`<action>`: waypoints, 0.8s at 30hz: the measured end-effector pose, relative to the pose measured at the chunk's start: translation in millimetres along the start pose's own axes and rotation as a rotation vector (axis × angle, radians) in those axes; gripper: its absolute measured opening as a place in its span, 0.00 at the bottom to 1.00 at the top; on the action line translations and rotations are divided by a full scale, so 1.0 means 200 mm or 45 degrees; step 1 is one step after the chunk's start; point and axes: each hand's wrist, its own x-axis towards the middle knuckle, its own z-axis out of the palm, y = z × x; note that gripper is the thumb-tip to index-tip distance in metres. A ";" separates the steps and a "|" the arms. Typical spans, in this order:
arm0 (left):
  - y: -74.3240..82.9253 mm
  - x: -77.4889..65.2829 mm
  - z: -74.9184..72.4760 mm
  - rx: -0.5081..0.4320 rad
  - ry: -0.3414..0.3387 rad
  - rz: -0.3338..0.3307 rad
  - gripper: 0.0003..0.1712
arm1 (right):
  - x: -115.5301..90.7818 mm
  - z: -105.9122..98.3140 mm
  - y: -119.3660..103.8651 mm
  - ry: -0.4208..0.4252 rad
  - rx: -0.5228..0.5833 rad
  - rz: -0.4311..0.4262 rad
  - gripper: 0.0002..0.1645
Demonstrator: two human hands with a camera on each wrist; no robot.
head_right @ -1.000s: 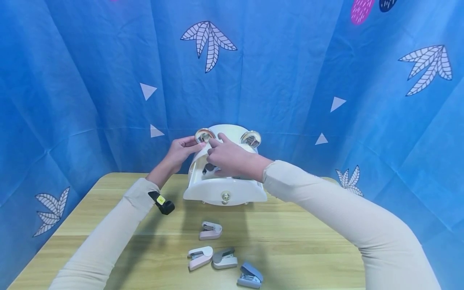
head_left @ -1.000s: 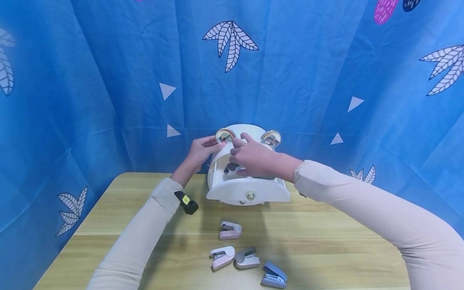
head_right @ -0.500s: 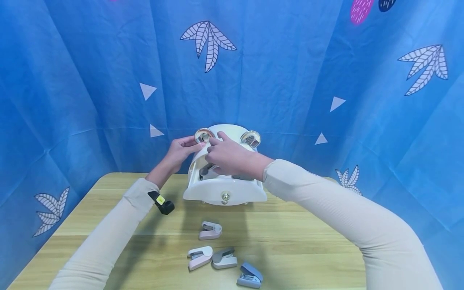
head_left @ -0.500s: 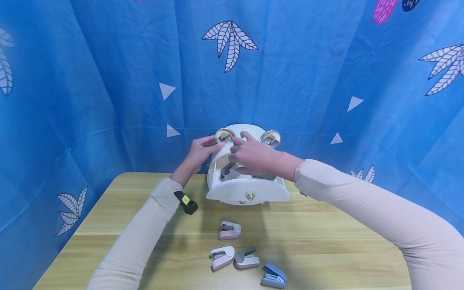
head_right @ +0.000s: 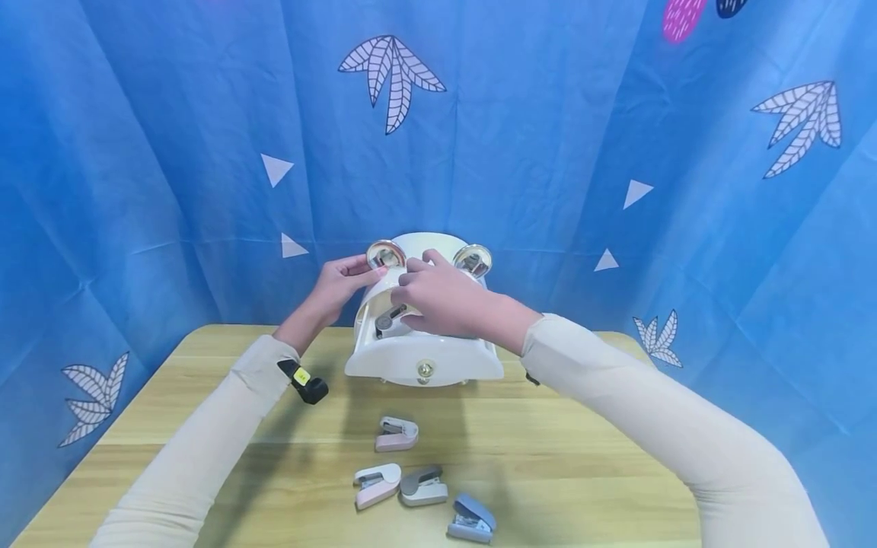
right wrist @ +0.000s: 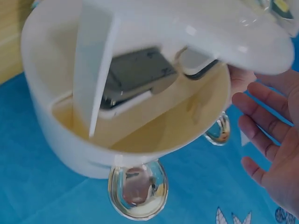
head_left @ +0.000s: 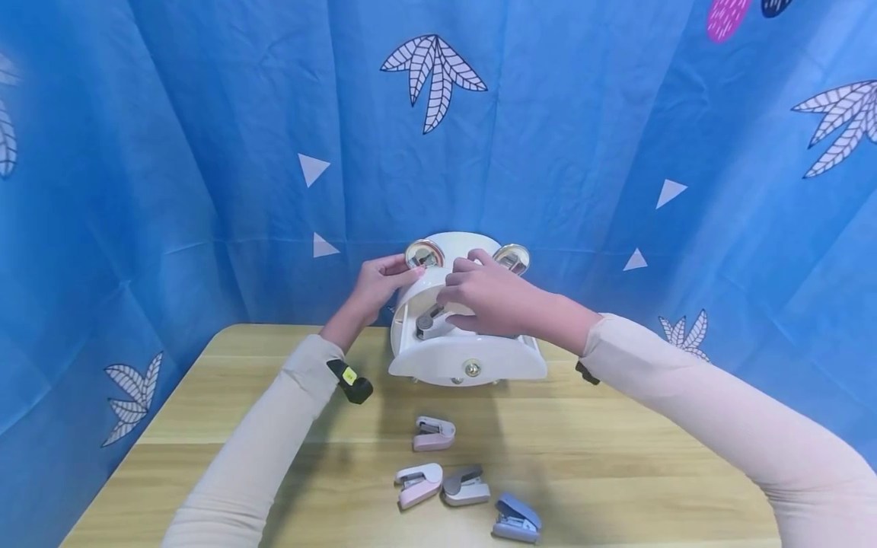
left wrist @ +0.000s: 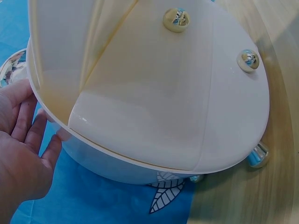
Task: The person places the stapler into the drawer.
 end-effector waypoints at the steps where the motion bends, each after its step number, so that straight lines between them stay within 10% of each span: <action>1: 0.00 0.00 0.00 -0.003 0.001 0.001 0.28 | -0.01 0.00 0.00 0.032 0.027 0.005 0.09; 15: 0.01 0.00 -0.01 -0.021 0.019 0.002 0.29 | -0.26 -0.05 -0.09 0.515 0.402 0.029 0.12; 24: 0.00 0.00 -0.01 -0.025 0.015 0.009 0.28 | -0.41 0.08 -0.21 0.526 0.817 0.114 0.13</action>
